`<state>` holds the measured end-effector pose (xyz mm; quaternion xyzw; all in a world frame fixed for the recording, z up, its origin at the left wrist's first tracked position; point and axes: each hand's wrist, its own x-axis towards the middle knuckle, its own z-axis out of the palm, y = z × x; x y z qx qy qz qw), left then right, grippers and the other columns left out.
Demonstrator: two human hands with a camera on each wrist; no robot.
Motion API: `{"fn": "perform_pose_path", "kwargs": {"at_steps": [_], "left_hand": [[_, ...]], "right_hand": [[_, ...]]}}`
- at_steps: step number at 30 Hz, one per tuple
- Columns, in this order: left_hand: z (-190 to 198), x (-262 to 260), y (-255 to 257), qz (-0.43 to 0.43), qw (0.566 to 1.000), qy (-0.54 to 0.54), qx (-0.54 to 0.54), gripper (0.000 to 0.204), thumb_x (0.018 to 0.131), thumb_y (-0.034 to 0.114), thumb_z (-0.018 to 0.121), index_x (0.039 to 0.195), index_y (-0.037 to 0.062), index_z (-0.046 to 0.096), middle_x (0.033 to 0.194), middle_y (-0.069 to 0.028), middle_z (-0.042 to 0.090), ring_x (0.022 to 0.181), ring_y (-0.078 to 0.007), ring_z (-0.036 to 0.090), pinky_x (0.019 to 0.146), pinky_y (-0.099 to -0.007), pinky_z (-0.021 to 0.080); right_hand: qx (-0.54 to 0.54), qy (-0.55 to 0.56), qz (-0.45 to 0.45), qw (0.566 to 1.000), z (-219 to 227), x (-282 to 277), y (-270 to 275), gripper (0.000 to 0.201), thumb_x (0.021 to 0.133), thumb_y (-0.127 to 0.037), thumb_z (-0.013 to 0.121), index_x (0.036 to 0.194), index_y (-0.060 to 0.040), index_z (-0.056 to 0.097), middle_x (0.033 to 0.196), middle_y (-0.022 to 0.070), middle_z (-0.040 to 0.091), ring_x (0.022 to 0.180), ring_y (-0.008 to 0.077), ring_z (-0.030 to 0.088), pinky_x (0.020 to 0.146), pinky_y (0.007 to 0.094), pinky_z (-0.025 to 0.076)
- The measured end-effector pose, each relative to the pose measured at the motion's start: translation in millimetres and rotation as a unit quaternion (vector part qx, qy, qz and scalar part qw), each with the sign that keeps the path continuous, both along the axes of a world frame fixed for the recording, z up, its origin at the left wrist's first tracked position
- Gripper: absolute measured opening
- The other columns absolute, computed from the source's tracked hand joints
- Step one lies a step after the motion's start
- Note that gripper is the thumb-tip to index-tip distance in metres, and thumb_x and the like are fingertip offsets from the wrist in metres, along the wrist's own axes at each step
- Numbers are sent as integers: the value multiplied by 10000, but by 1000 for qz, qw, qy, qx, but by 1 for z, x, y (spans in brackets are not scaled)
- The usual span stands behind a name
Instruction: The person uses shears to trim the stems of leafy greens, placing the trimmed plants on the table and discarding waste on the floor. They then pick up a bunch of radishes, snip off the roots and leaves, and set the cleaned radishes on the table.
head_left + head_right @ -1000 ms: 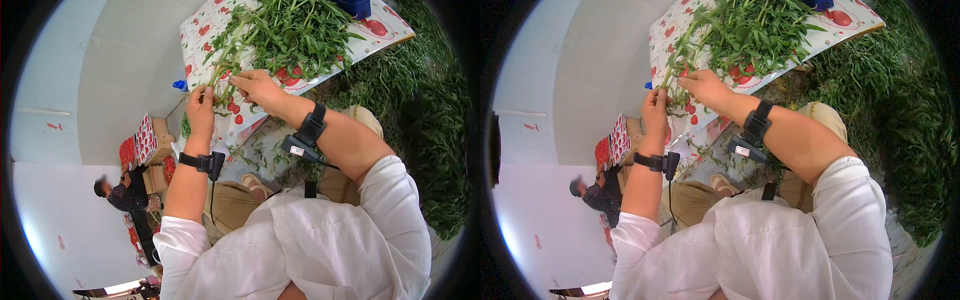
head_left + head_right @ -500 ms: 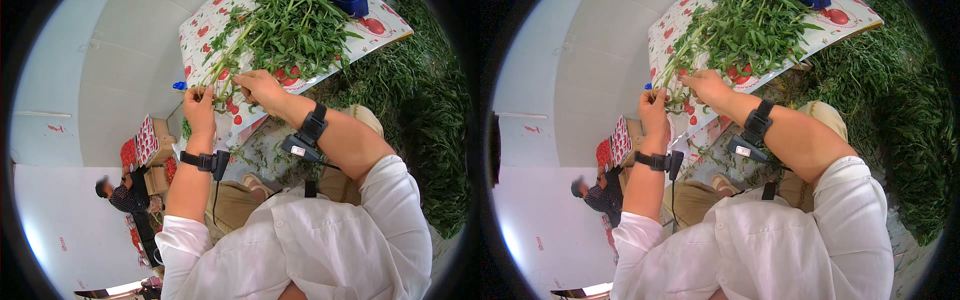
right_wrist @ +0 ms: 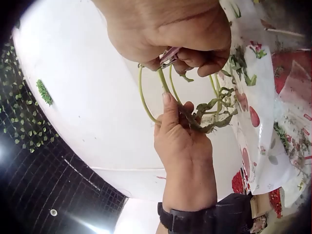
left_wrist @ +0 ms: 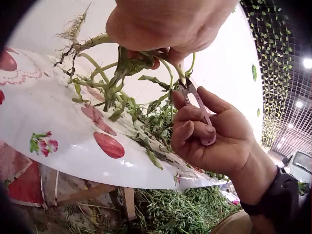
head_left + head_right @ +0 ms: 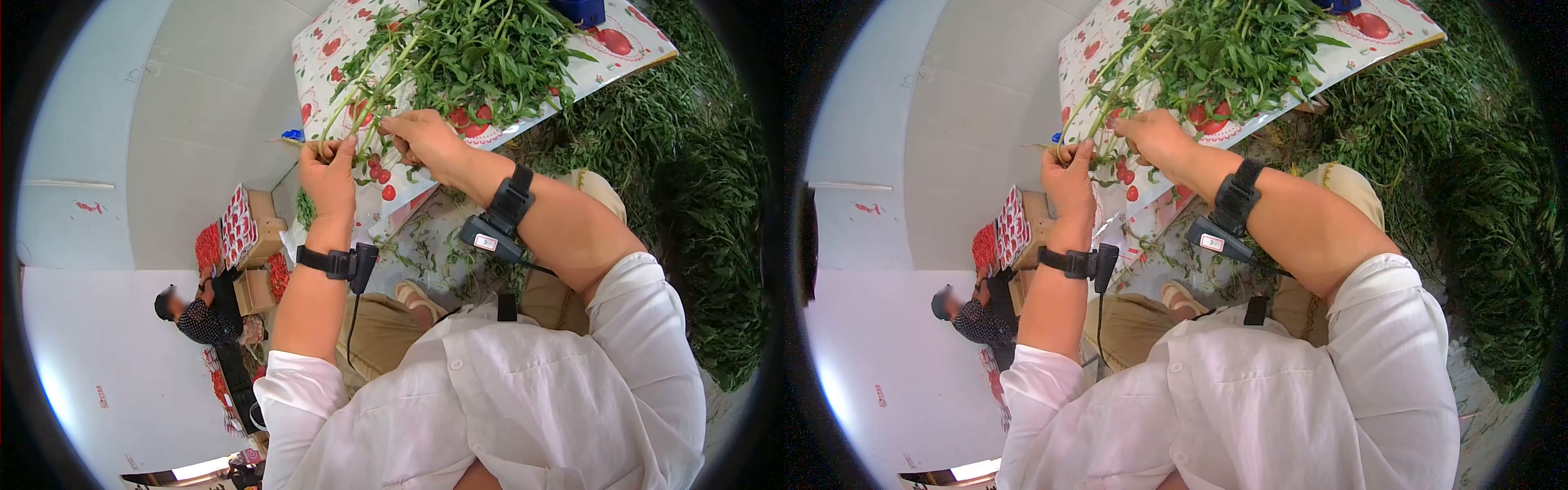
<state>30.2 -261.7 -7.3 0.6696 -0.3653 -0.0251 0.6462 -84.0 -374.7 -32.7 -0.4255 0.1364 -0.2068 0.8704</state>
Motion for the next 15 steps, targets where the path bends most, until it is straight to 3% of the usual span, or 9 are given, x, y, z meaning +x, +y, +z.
{"fn": "perform_pose_path", "kwargs": {"at_steps": [4, 7, 10, 13, 15], "left_hand": [[2, -1, 3, 28, 996, -70, 50, 281, 714, 67, 725, 698, 55, 445, 648, 20, 470, 592, -63, 413, 551, -210, 394], [2, 3, 8, 65, 954, -261, 132, 273, 694, 80, 733, 668, 49, 463, 616, 2, 475, 547, -96, 421, 517, -241, 378], [7, -2, 10, 50, 919, -368, 133, 232, 705, 61, 717, 659, 51, 490, 615, -1, 490, 549, -104, 433, 521, -248, 374], [7, 4, 10, 24, 886, -445, 125, 227, 655, 53, 715, 676, 60, 489, 621, -65, 484, 536, -210, 468, 496, -293, 379], [8, 6, 10, 14, 881, -458, 118, 226, 644, 45, 711, 675, 61, 487, 629, -70, 483, 542, -226, 470, 495, -301, 380]], "right_hand": [[28, -8, 20, 999, -2, 0, -1, 274, 869, -230, 527, 876, 41, 572, 515, -8, 375, 415, 85, 293, 433, 248, 274], [62, 0, 43, 997, -4, 1, -2, 273, 868, -227, 525, 857, 43, 566, 509, -8, 370, 407, 87, 284, 425, 246, 258], [88, 14, 61, 994, -4, -1, -5, 282, 857, -237, 544, 832, 43, 564, 508, -12, 355, 404, 89, 262, 409, 253, 227], [80, 41, 46, 995, -7, 3, -6, 296, 833, -249, 581, 798, 46, 573, 503, -13, 336, 401, 94, 239, 391, 267, 191], [43, 57, 16, 997, -7, 4, -5, 293, 829, -248, 584, 775, 40, 583, 505, -12, 346, 401, 102, 250, 387, 274, 199]]}}
